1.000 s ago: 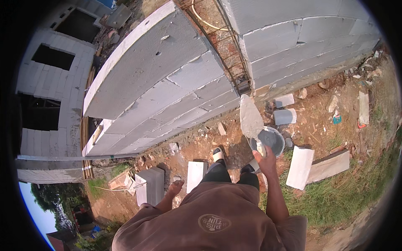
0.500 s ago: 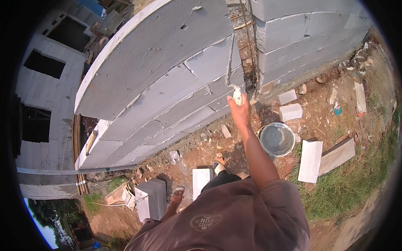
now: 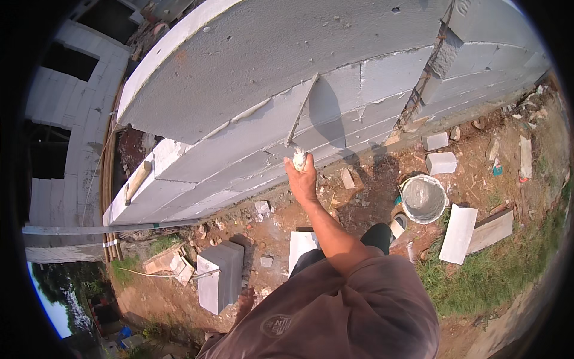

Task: The person scoops cement from a bucket with a trowel and applies it to the joints of a curved block wall. The person then picks up a large block, positions it against the wall, and continues applying cement to the joints.

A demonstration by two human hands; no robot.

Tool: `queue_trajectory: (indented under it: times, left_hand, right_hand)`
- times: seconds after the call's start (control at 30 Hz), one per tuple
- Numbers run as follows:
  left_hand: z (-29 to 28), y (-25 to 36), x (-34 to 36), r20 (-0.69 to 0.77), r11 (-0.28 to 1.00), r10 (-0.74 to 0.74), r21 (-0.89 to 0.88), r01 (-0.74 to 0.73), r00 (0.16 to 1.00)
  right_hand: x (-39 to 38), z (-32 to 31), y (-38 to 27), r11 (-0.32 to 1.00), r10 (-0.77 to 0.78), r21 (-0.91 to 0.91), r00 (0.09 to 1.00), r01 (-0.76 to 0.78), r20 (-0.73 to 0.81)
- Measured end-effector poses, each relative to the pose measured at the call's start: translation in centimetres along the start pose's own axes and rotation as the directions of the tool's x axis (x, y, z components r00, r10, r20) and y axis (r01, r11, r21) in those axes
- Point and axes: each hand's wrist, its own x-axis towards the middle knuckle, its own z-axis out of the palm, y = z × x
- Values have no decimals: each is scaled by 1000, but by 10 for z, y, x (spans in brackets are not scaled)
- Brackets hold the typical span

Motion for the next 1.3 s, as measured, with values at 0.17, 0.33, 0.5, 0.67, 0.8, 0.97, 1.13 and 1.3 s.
queue_trajectory:
  times: [0.17,0.33,0.5,0.67,0.8,0.97,1.13,1.3]
  left_hand:
    - [-23,9,-44,19,996,73,59,-74,997]
    - [-30,-23,-84,-49,995,-79,54,82,996]
    - [-26,-62,-91,-86,994,-102,39,106,991]
    - [5,-103,-64,-81,990,-32,-141,20,996]
    - [19,-22,-20,61,989,45,-142,-36,997]
    - [68,21,44,71,950,126,-298,-99,990]
    - [87,95,90,215,960,207,-232,-156,954]
    - [79,134,94,245,972,233,-45,-229,941]
  right_hand:
    - [-47,67,29,998,63,-19,979,-60,195]
    - [-80,115,53,990,57,-142,947,-13,315]
    - [-108,137,80,939,43,-318,874,129,484]
    - [-120,102,48,923,221,-380,723,62,654]
    - [-101,31,-7,812,388,-581,697,50,603]
    - [-84,-54,-93,784,354,-620,824,-4,442]
    - [-74,-140,-108,869,-11,-487,988,87,156]
    - [-81,-166,-139,936,-32,-350,987,-26,-159]
